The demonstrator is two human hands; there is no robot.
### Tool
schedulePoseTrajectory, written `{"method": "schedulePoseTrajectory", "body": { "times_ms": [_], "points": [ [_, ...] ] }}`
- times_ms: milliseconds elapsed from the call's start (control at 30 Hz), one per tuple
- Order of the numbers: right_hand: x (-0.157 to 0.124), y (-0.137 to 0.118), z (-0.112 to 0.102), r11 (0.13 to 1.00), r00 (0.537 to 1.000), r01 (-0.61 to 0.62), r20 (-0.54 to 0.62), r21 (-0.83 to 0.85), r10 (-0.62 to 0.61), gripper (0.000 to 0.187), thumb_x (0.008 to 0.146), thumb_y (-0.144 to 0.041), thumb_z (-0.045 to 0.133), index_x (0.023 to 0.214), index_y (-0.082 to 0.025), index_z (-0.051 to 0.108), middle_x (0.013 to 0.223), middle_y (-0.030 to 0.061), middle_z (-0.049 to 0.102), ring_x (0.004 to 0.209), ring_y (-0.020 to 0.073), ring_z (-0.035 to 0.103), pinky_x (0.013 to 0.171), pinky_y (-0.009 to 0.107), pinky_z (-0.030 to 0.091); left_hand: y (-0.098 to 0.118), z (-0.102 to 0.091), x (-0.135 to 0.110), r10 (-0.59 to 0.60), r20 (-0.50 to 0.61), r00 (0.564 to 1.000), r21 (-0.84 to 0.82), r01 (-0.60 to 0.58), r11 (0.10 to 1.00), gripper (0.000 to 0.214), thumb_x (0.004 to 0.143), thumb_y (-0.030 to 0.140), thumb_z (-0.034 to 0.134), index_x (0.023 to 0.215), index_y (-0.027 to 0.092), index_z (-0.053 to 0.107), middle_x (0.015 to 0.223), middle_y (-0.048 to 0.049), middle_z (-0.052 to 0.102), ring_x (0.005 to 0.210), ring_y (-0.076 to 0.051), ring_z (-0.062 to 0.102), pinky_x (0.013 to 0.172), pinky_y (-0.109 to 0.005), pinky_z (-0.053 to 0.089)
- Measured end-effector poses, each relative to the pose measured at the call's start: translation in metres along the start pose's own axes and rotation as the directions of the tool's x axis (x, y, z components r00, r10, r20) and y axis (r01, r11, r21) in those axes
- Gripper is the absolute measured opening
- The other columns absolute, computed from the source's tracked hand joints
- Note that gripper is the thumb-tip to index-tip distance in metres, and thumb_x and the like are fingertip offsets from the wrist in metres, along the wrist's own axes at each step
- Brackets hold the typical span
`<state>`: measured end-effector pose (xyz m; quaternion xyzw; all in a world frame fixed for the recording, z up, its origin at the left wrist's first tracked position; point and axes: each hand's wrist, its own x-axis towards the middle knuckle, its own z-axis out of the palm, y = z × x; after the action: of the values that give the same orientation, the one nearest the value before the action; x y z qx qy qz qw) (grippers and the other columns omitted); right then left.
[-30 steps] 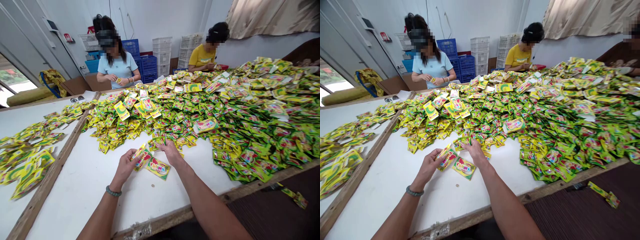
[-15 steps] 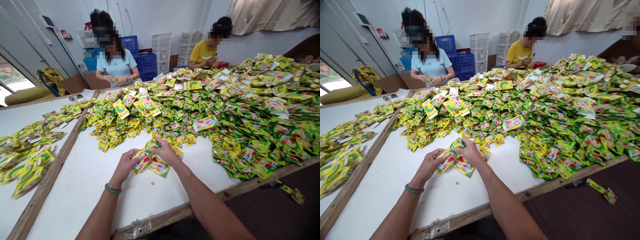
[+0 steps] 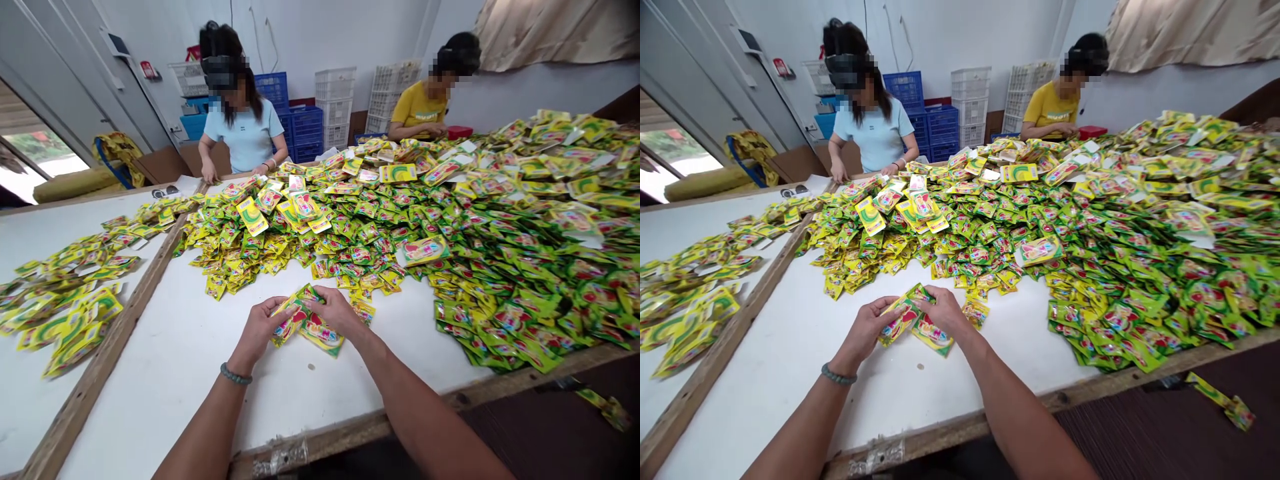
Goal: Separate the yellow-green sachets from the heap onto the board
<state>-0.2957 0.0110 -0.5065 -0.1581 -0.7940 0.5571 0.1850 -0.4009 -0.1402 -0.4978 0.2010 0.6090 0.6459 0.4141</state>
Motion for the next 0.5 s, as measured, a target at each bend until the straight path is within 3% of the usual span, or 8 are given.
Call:
{"method": "schedulePoseTrajectory", "body": {
  "times_ms": [67,200,367,500],
  "points": [
    [0.0005,-0.0003,-0.0003,0.993,0.998,-0.034,-0.043,0.109,0.039,0.025,0.080,-0.042,0.055,0.085,-0.018,0.059,0.073,-0.0003,0.057,0.069,0.0141,0.052,0.065,0.025,0.041,0.0023,0.0017,0.0001,-0.017,-0.009,1.000,-0.044,0.016,0.999,0.038,0.065,0.030,0.075,0.096,0.013,0.064,0.084,-0.0050,0.072,0.068,-0.015,0.066,0.064,-0.024,0.052],
    [0.0017,-0.0019,0.0002,0.998,0.981,-0.036,-0.190,-0.045,0.027,0.023,0.073,-0.040,0.064,0.074,-0.017,0.065,0.076,0.0020,0.059,0.078,0.0167,0.054,0.074,0.028,0.042,0.0053,0.0014,-0.0011,-0.035,-0.028,0.999,-0.123,0.031,0.992,0.038,0.064,0.028,0.076,0.095,0.011,0.063,0.081,-0.0062,0.072,0.066,-0.015,0.066,0.062,-0.023,0.052],
    [-0.0006,-0.0063,0.0000,0.993,0.980,-0.085,-0.187,-0.081,0.068,0.020,0.068,-0.038,0.069,0.076,-0.019,0.069,0.088,0.0042,0.060,0.090,0.0189,0.054,0.085,0.031,0.040,0.0055,-0.0053,-0.0031,-0.081,-0.038,0.996,-0.196,0.072,0.978,0.038,0.063,0.026,0.077,0.095,0.010,0.063,0.079,-0.0070,0.072,0.066,-0.016,0.067,0.062,-0.024,0.053],
    [-0.0023,-0.0097,0.0031,0.983,0.976,-0.061,-0.217,-0.173,0.022,0.015,0.066,-0.033,0.071,0.072,-0.020,0.068,0.085,0.0038,0.061,0.091,0.0192,0.054,0.087,0.033,0.039,0.0045,-0.0070,-0.0024,-0.099,-0.002,0.995,-0.215,0.096,0.972,0.040,0.062,0.025,0.078,0.096,0.009,0.063,0.079,-0.0081,0.072,0.067,-0.017,0.067,0.063,-0.024,0.053]
  ]
}}
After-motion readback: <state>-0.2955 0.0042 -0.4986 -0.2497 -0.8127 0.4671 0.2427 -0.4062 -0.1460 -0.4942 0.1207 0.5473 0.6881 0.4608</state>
